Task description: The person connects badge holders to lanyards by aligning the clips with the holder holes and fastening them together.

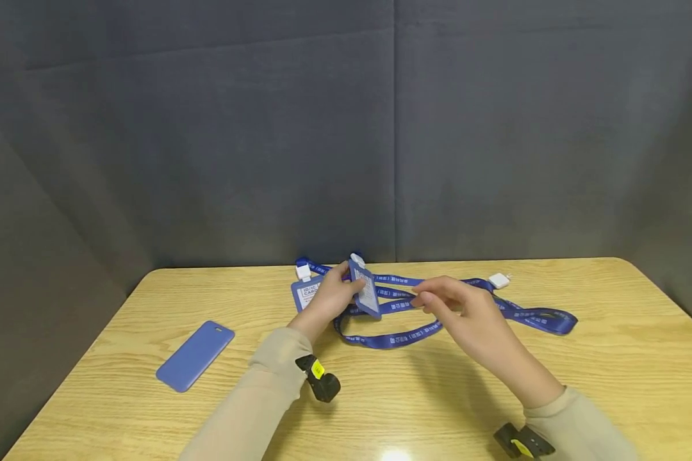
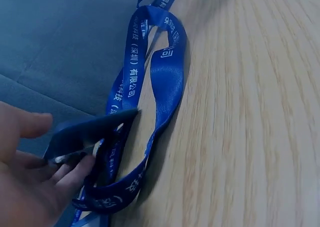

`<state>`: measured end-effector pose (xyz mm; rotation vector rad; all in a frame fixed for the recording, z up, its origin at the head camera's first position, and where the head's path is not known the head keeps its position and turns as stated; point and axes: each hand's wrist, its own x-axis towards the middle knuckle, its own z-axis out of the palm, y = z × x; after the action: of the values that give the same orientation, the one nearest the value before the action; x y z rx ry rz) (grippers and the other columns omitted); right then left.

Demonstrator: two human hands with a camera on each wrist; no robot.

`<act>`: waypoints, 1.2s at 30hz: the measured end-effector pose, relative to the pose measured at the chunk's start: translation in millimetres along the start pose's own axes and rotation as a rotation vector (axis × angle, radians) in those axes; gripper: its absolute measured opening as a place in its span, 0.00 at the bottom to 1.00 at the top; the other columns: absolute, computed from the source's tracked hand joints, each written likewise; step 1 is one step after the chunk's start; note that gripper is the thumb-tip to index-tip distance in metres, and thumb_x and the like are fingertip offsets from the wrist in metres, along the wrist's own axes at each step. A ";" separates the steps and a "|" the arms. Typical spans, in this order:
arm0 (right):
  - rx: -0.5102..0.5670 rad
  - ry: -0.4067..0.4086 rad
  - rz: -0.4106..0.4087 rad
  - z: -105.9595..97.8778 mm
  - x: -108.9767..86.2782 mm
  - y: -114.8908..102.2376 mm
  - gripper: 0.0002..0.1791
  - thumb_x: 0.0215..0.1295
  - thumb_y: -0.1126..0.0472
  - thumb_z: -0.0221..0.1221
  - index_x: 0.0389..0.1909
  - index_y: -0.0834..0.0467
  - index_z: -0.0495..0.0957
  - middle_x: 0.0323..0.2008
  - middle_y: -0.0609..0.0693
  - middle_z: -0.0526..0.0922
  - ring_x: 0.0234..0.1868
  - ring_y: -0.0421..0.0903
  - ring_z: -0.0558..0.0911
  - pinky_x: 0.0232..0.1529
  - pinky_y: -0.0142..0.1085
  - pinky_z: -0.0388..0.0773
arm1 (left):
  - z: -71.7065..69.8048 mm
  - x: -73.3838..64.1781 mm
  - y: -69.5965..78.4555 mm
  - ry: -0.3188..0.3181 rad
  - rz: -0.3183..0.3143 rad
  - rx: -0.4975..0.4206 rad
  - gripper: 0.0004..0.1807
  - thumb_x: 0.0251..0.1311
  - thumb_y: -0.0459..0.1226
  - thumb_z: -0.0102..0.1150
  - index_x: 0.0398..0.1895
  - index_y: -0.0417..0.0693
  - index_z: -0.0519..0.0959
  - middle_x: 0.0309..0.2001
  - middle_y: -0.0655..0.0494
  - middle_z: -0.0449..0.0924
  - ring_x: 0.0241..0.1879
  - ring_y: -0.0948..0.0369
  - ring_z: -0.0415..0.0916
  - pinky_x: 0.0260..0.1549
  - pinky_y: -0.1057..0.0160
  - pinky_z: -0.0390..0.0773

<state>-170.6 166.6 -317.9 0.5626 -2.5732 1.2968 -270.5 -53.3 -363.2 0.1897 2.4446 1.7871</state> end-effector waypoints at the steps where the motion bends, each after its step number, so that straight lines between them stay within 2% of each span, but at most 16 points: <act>1: -0.001 -0.002 0.001 0.4 0.3 -0.1 0.11 0.76 0.57 0.54 0.50 0.53 0.81 0.41 0.44 0.87 0.40 0.41 0.85 0.40 0.42 0.80 | -1.9 -1.0 0.3 0.012 0.012 0.033 0.31 0.71 0.30 0.50 0.73 0.28 0.55 0.65 0.33 0.68 0.59 0.45 0.73 0.55 0.52 0.75; 6: 0.002 -0.002 -0.010 2.5 0.8 1.3 0.11 0.76 0.57 0.54 0.50 0.54 0.82 0.41 0.45 0.87 0.40 0.42 0.85 0.37 0.39 0.80 | -11.4 -9.1 1.9 0.046 0.077 0.194 0.25 0.70 0.30 0.51 0.69 0.32 0.66 0.68 0.37 0.66 0.67 0.44 0.65 0.64 0.49 0.66; 11: -0.012 0.000 -0.005 4.8 2.1 2.8 0.10 0.75 0.57 0.55 0.49 0.53 0.83 0.40 0.44 0.87 0.39 0.41 0.85 0.39 0.41 0.80 | -21.0 -16.6 4.8 0.081 0.125 0.272 0.20 0.70 0.30 0.51 0.64 0.42 0.75 0.64 0.43 0.72 0.64 0.47 0.69 0.61 0.47 0.68; 14: -0.020 0.005 -0.009 5.5 2.9 2.9 0.10 0.75 0.58 0.55 0.49 0.53 0.83 0.40 0.44 0.87 0.39 0.43 0.85 0.39 0.43 0.80 | -26.3 -19.8 6.7 0.094 0.140 0.287 0.18 0.71 0.31 0.51 0.61 0.47 0.77 0.61 0.46 0.74 0.59 0.50 0.71 0.57 0.50 0.70; 17: -0.024 0.009 -0.008 5.9 3.4 2.5 0.09 0.75 0.59 0.56 0.48 0.53 0.83 0.39 0.44 0.87 0.40 0.44 0.85 0.39 0.43 0.80 | -31.8 -22.7 7.0 0.105 0.153 0.298 0.16 0.72 0.32 0.50 0.58 0.48 0.79 0.58 0.46 0.76 0.53 0.52 0.72 0.51 0.51 0.71; 20: -0.025 0.003 -0.002 7.0 3.0 2.2 0.09 0.75 0.59 0.56 0.47 0.53 0.83 0.40 0.44 0.87 0.40 0.43 0.84 0.39 0.43 0.80 | -37.6 -26.5 6.3 0.110 0.172 0.330 0.14 0.72 0.31 0.50 0.55 0.49 0.80 0.56 0.48 0.78 0.52 0.53 0.73 0.52 0.51 0.71; 24: -0.011 -0.021 0.006 9.6 2.2 1.5 0.10 0.75 0.59 0.55 0.48 0.54 0.84 0.41 0.45 0.87 0.41 0.43 0.84 0.42 0.44 0.80 | -46.6 -33.3 4.8 0.113 0.202 0.382 0.12 0.72 0.32 0.51 0.52 0.50 0.81 0.54 0.54 0.80 0.55 0.56 0.74 0.58 0.51 0.70; 28: -0.012 -0.034 0.000 10.9 2.5 0.9 0.10 0.75 0.60 0.55 0.48 0.54 0.84 0.42 0.45 0.87 0.42 0.44 0.84 0.44 0.46 0.79 | -55.5 -44.3 7.1 0.104 0.231 0.431 0.11 0.72 0.34 0.52 0.50 0.52 0.82 0.53 0.57 0.80 0.56 0.56 0.75 0.57 0.50 0.72; 33: -0.022 -0.035 -0.015 11.1 2.8 1.4 0.09 0.75 0.60 0.55 0.46 0.54 0.84 0.41 0.44 0.87 0.41 0.43 0.83 0.42 0.44 0.79 | -68.1 -60.5 10.7 0.084 0.289 0.553 0.11 0.72 0.35 0.52 0.50 0.52 0.82 0.51 0.56 0.81 0.54 0.55 0.77 0.52 0.50 0.75; 36: -0.025 -0.040 -0.020 11.0 2.8 1.5 0.10 0.75 0.59 0.55 0.47 0.55 0.84 0.41 0.44 0.87 0.41 0.43 0.83 0.41 0.43 0.79 | -82.1 -70.4 10.0 0.074 0.297 0.649 0.11 0.72 0.35 0.52 0.51 0.51 0.82 0.54 0.54 0.81 0.55 0.53 0.77 0.52 0.48 0.74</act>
<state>-173.8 157.8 -324.6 0.6142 -2.6058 1.2572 -213.9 -139.0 -327.9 0.5682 3.0994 1.0146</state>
